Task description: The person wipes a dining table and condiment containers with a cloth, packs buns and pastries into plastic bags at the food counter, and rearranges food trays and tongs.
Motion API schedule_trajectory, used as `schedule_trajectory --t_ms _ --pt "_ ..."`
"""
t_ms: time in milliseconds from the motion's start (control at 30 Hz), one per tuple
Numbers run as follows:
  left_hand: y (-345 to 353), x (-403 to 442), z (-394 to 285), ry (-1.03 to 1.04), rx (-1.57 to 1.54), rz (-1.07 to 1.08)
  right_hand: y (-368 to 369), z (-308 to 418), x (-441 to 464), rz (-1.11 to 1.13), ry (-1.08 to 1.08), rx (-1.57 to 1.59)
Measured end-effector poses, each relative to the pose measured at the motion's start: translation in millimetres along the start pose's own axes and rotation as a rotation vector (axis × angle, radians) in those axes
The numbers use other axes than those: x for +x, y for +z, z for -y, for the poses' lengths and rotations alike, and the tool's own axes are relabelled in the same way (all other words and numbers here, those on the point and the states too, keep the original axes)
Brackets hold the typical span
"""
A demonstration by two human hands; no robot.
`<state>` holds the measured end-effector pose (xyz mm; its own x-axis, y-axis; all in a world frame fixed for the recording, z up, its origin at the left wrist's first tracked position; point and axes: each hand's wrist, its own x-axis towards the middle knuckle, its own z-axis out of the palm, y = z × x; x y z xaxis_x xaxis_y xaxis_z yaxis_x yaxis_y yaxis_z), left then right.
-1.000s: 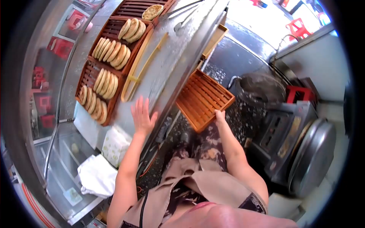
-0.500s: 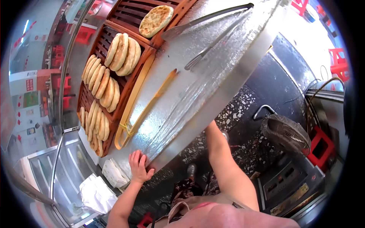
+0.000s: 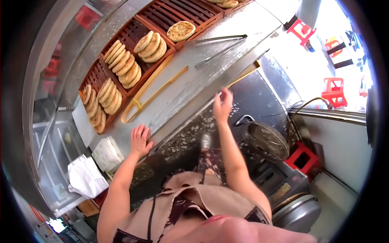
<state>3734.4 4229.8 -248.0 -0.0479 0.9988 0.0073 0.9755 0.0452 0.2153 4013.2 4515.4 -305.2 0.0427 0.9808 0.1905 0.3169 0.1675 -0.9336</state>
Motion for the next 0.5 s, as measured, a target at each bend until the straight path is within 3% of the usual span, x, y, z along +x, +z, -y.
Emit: schedule_trajectory --t_ms 33,133,200,233,300,333,433,467,500 --pt "-3 0 0 0.001 -0.017 0.017 9 29 37 -0.024 -0.31 -0.193" --pt "-13 1 -6 -0.02 -0.011 -0.009 48 68 143 0.047 -0.554 -0.837" --pt "-21 -7 -22 -0.126 0.036 0.049 70 20 190 0.193 -0.627 -1.12" --pt "-28 -18 -30 -0.204 0.05 0.009 79 -13 210 0.174 -0.743 -1.11" --pt "-45 -46 -47 -0.25 -0.044 -0.003 61 41 202 0.367 -0.654 -1.181" --pt "-55 -68 -54 -0.288 -0.079 -0.019 64 19 203 0.346 -0.664 -1.153" --pt "-64 -173 -70 -0.449 -0.132 -0.059 30 54 150 0.59 -0.568 -1.341" --pt "-69 -216 -75 -0.547 -0.17 -0.065 21 -2 150 0.425 -0.727 -1.193" --pt "-71 -263 -87 -0.674 -0.206 -0.11 9 4 126 0.564 -0.405 -1.182"
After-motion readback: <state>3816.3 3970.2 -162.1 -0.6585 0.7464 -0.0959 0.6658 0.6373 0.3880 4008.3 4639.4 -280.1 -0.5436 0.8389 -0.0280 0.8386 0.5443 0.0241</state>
